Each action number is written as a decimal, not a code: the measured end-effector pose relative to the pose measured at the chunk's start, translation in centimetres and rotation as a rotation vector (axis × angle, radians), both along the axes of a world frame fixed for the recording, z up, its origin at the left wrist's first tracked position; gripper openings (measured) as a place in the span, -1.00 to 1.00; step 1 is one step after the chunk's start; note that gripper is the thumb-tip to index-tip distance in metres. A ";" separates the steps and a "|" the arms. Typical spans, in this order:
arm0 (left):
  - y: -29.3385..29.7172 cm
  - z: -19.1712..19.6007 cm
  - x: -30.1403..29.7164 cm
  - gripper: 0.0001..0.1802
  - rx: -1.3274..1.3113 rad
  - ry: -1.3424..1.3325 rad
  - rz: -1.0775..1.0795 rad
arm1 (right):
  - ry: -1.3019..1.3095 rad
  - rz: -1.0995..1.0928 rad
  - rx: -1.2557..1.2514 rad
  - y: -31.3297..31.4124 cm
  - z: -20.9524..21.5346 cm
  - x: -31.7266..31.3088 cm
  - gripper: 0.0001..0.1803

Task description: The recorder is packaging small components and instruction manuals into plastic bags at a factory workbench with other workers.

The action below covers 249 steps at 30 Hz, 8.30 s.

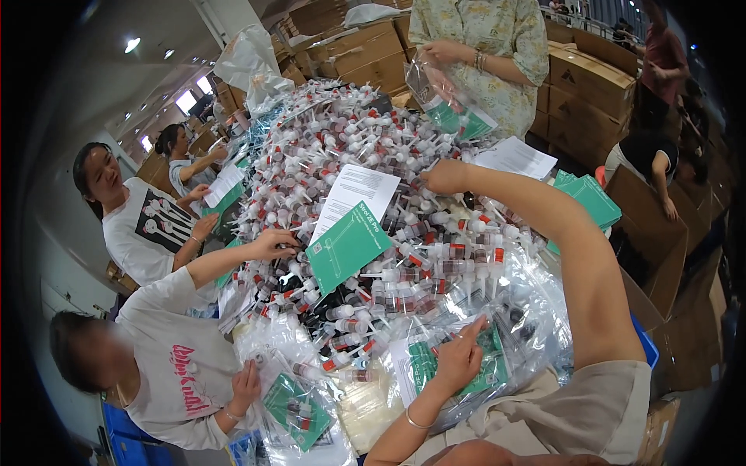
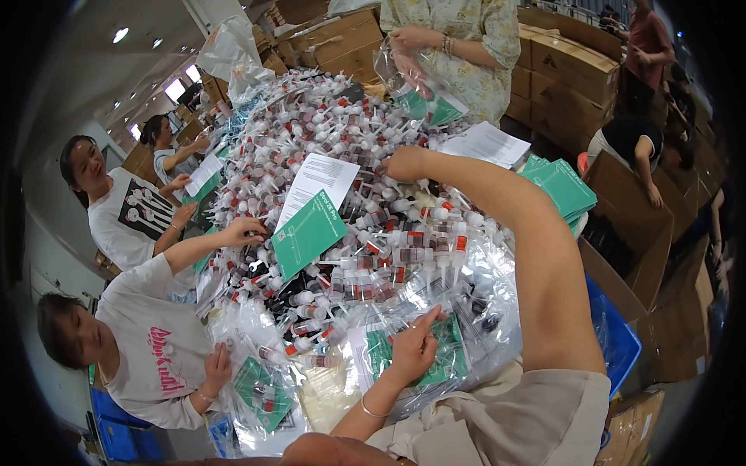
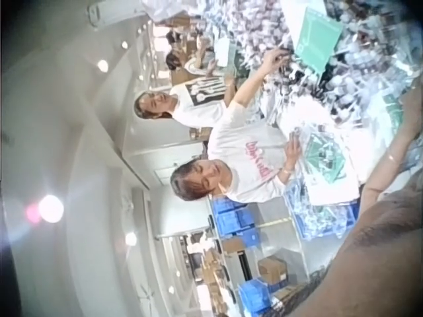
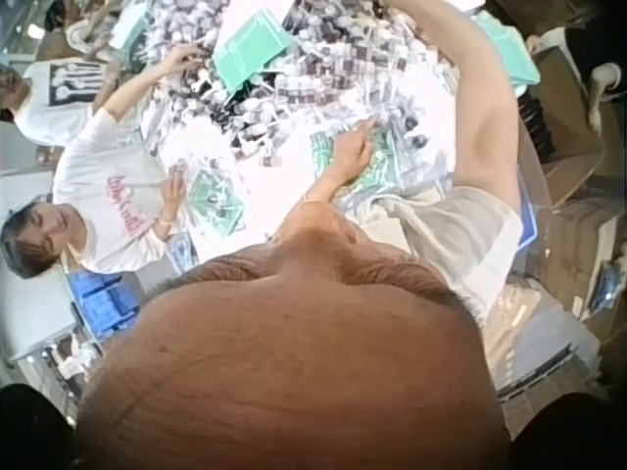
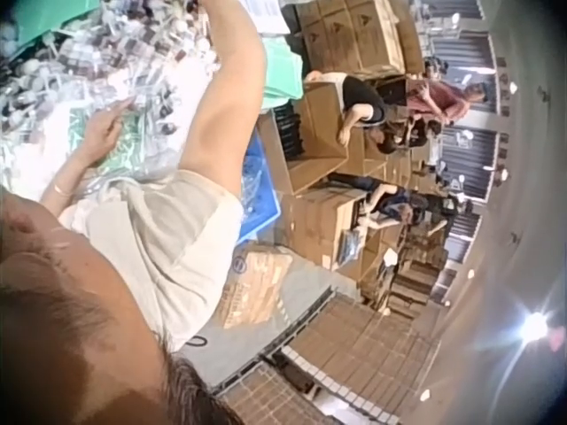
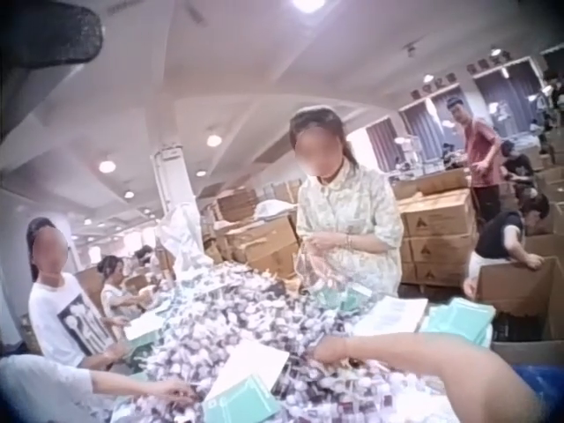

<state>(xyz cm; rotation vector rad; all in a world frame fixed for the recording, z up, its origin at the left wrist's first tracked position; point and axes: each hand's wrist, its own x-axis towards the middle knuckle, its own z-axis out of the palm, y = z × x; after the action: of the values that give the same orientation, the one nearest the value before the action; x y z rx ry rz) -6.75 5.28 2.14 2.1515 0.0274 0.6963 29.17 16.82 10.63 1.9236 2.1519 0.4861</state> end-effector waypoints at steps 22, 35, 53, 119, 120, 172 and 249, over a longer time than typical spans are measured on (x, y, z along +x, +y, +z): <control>0.0 -0.2 -0.1 -0.36 0.056 -0.030 0.043 | 0.022 -0.271 -0.142 -5.1 -0.2 -1.8 -0.85; 0.0 -0.1 -0.2 -0.32 0.039 0.011 0.016 | 0.062 -0.433 0.101 -1.2 -6.1 -0.2 -0.82; 0.1 -0.1 0.0 -0.33 0.043 0.005 0.012 | 0.135 -0.496 -0.037 -1.1 -3.9 0.1 -0.81; -0.3 -0.2 -0.4 -0.34 0.070 0.061 0.013 | 0.421 -0.191 0.033 -4.6 -6.5 -0.9 -0.47; -0.2 -0.3 -0.4 -0.34 0.069 0.062 0.011 | 0.423 -0.203 -0.025 -4.6 -5.9 -1.1 -0.46; -0.1 -0.5 0.1 -0.38 0.115 -0.008 0.030 | 2.356 -0.207 0.209 -10.5 1.3 -4.4 -0.60; -0.5 -2.4 0.0 -0.61 0.128 0.034 0.068 | 0.195 0.398 0.057 9.5 -2.8 -36.0 -0.87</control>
<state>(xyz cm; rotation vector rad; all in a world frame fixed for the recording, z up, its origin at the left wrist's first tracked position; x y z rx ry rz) -6.78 4.82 -0.30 2.2941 0.0765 0.7177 -6.86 26.35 7.82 1.6262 2.6925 0.4432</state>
